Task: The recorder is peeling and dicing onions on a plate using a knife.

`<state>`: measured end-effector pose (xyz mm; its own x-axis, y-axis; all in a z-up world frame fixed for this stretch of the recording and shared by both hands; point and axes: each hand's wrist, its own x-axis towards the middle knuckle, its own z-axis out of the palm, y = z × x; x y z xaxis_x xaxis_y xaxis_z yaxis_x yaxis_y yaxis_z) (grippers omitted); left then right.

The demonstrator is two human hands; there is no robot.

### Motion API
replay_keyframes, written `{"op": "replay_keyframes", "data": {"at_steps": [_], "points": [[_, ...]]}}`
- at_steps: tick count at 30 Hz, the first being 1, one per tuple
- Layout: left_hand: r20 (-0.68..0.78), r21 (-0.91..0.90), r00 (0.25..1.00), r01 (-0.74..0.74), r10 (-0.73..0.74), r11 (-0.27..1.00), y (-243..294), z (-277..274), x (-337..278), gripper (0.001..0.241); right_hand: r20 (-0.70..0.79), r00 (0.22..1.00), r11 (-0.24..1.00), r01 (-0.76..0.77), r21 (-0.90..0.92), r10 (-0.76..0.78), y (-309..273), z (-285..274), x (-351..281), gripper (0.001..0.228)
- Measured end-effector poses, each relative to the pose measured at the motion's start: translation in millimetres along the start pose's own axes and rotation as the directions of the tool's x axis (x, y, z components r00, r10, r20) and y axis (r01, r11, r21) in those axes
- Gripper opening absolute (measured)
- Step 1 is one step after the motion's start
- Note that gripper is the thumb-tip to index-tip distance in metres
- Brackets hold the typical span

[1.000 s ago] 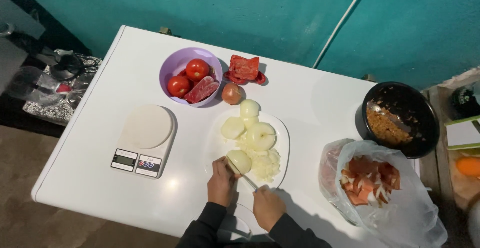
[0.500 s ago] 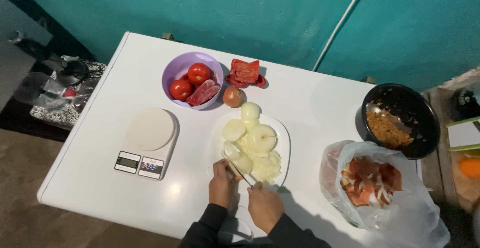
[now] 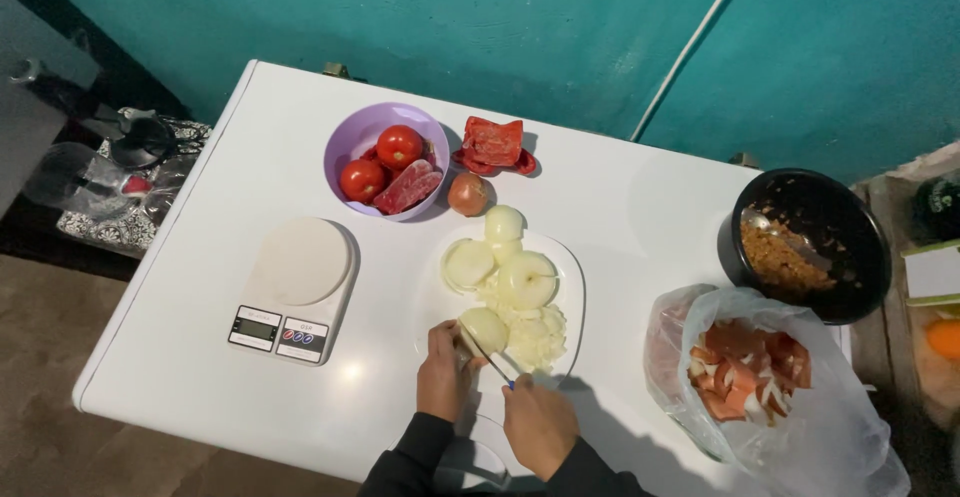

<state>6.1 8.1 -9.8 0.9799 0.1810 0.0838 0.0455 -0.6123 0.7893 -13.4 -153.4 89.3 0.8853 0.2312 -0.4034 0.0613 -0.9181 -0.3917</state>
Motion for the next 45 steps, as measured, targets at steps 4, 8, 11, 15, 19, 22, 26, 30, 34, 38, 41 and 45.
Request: {"op": "replay_keyframes", "data": {"at_steps": [4, 8, 11, 15, 19, 22, 26, 30, 34, 38, 41, 45], "points": [[-0.005, -0.015, 1.000, -0.013, 0.013, 1.000, -1.6, 0.8, -0.7, 0.060, -0.025, 1.000, 1.000, -0.001, 0.011, 0.001, -1.4, 25.3, 22.0, 0.034], [-0.002, -0.006, 1.000, 0.004, -0.004, 1.000, -5.5, 3.2, -0.7, 0.057, -0.083, 0.994, 0.995, 0.071, 0.070, -0.065, 0.2, 34.9, 35.7, 0.035], [0.011, 0.017, 1.000, 0.014, -0.014, 1.000, -8.8, 6.0, -2.9, 0.057, -0.118, 0.990, 0.991, 0.090, 0.097, -0.078, 3.7, 40.7, 41.4, 0.037], [0.019, 0.015, 1.000, 0.008, -0.008, 1.000, -5.6, 3.5, -3.3, 0.052, -0.080, 0.989, 0.990, 0.128, 0.062, -0.123, -2.0, 38.5, 43.8, 0.037], [0.018, 0.049, 1.000, 0.002, -0.003, 0.999, -5.0, 3.2, -2.7, 0.051, -0.034, 0.999, 0.995, 0.022, 0.094, -0.019, -8.6, 36.6, 47.1, 0.040], [0.027, 0.044, 1.000, 0.011, -0.012, 0.999, -0.9, -1.2, -2.2, 0.050, -0.093, 0.994, 0.995, 0.064, 0.074, -0.057, -4.7, 50.6, 52.2, 0.042], [0.058, 0.077, 0.998, 0.019, -0.023, 0.997, -2.6, 3.3, -2.6, 0.053, -0.133, 0.988, 0.996, 0.087, 0.033, -0.082, 9.9, 76.0, 59.9, 0.035], [0.056, 0.081, 0.998, 0.012, -0.017, 0.997, -3.1, 3.7, -1.7, 0.054, -0.150, 0.981, 0.992, 0.121, -0.048, -0.127, 24.6, 100.7, 69.8, 0.030], [0.048, 0.109, 0.999, -0.001, -0.004, 0.994, -4.3, 4.8, -3.4, 0.053, -0.120, 0.988, 0.995, 0.094, -0.031, -0.097, 10.2, 62.9, 51.7, 0.034], [0.026, 0.085, 1.000, -0.012, 0.010, 0.996, -3.5, 5.7, -1.5, 0.052, -0.054, 0.996, 0.998, 0.067, 0.002, -0.067, 16.1, 53.3, 37.5, 0.033], [0.043, 0.086, 0.999, -0.011, 0.008, 0.996, -5.9, 4.2, -5.2, 0.051, -0.054, 0.998, 0.999, 0.036, 0.034, -0.034, 16.5, 62.2, 37.7, 0.033], [0.026, 0.108, 1.000, 0.013, -0.016, 0.994, 2.8, 0.7, -0.1, 0.054, 0.009, 0.999, 0.999, 0.045, 0.006, -0.045, 15.7, 47.5, 39.3, 0.035]]}}
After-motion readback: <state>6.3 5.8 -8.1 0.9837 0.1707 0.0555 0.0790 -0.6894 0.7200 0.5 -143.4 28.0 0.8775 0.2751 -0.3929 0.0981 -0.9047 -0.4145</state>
